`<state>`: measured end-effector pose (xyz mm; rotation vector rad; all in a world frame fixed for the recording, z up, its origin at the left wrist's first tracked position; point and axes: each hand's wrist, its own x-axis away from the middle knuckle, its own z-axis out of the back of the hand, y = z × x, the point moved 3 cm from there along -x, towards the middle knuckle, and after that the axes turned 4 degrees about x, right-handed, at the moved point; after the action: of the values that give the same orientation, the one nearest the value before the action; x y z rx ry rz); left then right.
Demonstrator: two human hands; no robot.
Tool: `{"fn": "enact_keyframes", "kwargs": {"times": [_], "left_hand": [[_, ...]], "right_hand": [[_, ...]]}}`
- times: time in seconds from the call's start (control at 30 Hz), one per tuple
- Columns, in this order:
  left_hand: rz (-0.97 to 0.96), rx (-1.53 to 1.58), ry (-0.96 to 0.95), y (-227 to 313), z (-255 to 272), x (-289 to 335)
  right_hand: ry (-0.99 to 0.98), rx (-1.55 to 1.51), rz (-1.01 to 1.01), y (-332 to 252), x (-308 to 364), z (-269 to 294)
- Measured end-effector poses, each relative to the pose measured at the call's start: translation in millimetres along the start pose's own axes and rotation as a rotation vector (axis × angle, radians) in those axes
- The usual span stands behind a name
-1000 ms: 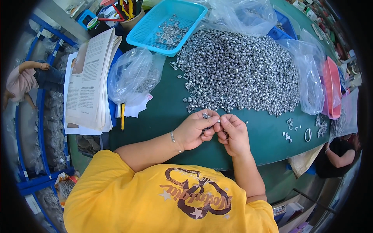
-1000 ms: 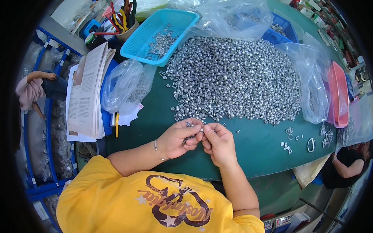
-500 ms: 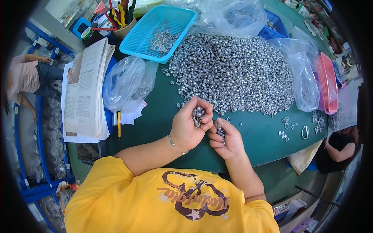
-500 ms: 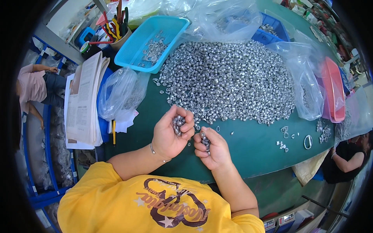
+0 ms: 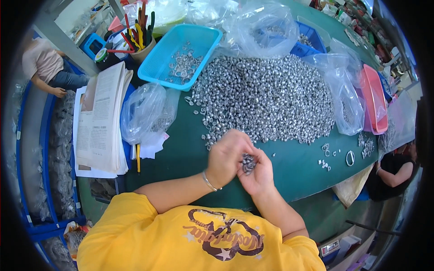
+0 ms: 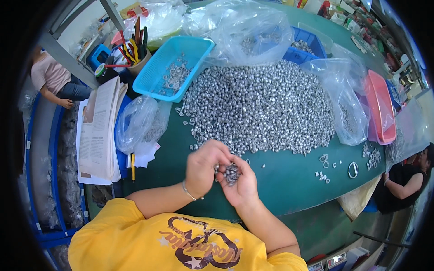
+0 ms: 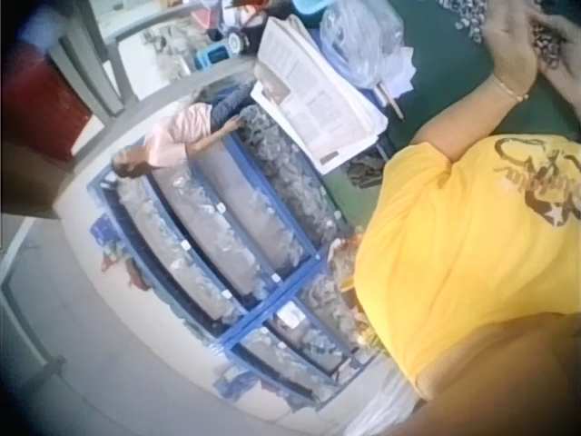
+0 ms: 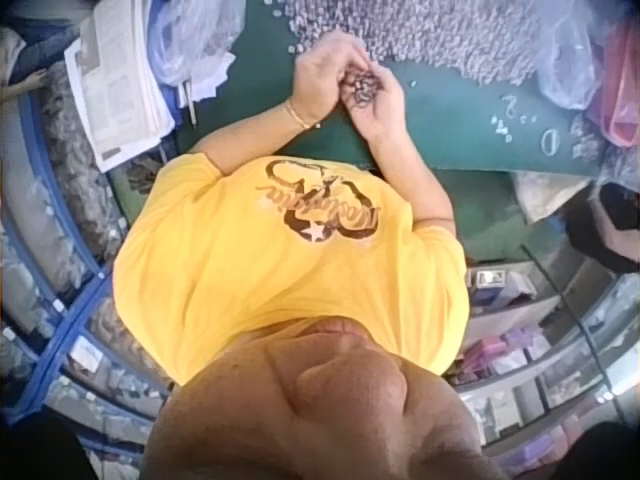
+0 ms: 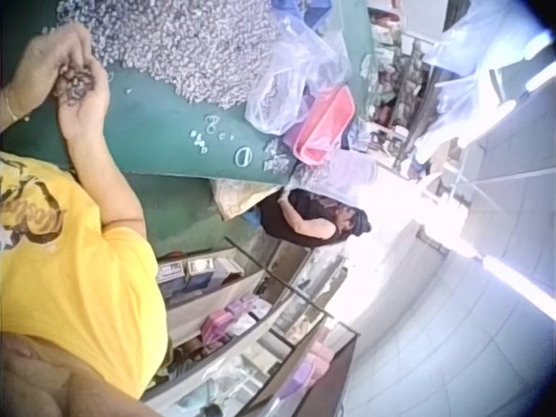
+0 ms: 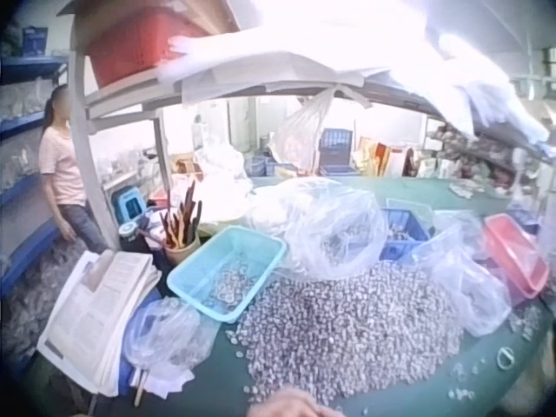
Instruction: The person picks up, handles, and sorts small metal components from a pile on a green workbench by hand, moving them between the pile and their palm.
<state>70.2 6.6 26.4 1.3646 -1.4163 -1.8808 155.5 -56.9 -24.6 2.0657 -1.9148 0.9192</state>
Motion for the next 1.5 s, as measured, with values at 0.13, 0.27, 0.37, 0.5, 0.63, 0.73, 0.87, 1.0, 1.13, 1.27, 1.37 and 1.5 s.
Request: {"fn": "enact_keyframes", "kwargs": {"times": [0.13,0.27,0.37,0.5,0.63,0.73,0.87,1.0,1.13,1.27,1.37,1.5], "left_hand": [[-0.247,-0.4,-0.191,6.9,-21.9,-1.2],[-0.307,-0.283,-0.256,7.2,-24.6,-7.4],[-0.381,-0.125,-0.236,14.0,-19.5,-4.9],[-0.445,-0.028,-0.111,30.7,7.7,-2.9],[-0.202,-0.024,-0.046,24.6,27.2,-2.0],[-0.166,-0.022,-0.023,25.7,31.5,0.3],[-0.142,-0.029,0.019,24.5,36.9,2.4],[-0.09,-0.119,0.021,19.6,56.3,3.5],[0.016,-0.232,0.06,5.0,65.8,0.9],[0.13,-0.513,-0.086,-12.1,67.3,0.6],[0.029,-0.754,-0.136,-12.4,61.4,2.0],[0.11,-0.753,-0.241,-18.0,57.1,6.1]], "right_hand": [[0.039,0.112,0.174,-1.7,7.3,-19.7],[0.148,0.255,0.05,-6.7,10.4,-43.2],[-0.223,-0.109,0.079,1.2,-12.1,-53.5],[-0.346,-0.26,-0.055,-43.1,-32.6,-38.5],[-0.215,-0.038,0.489,-146.6,-49.8,-116.4],[-0.363,0.073,0.644,-213.4,-88.0,-168.2],[-0.026,0.327,0.564,-224.7,-153.6,-191.0],[0.009,0.844,0.668,-204.5,-158.4,-183.3],[-0.293,2.203,1.159,-231.5,-127.4,-156.2],[0.132,2.75,1.229,-228.1,-110.0,-142.2],[0.076,2.559,1.673,-202.6,-117.4,-158.4],[-0.338,2.293,1.959,-109.1,-116.6,-195.1]]}}
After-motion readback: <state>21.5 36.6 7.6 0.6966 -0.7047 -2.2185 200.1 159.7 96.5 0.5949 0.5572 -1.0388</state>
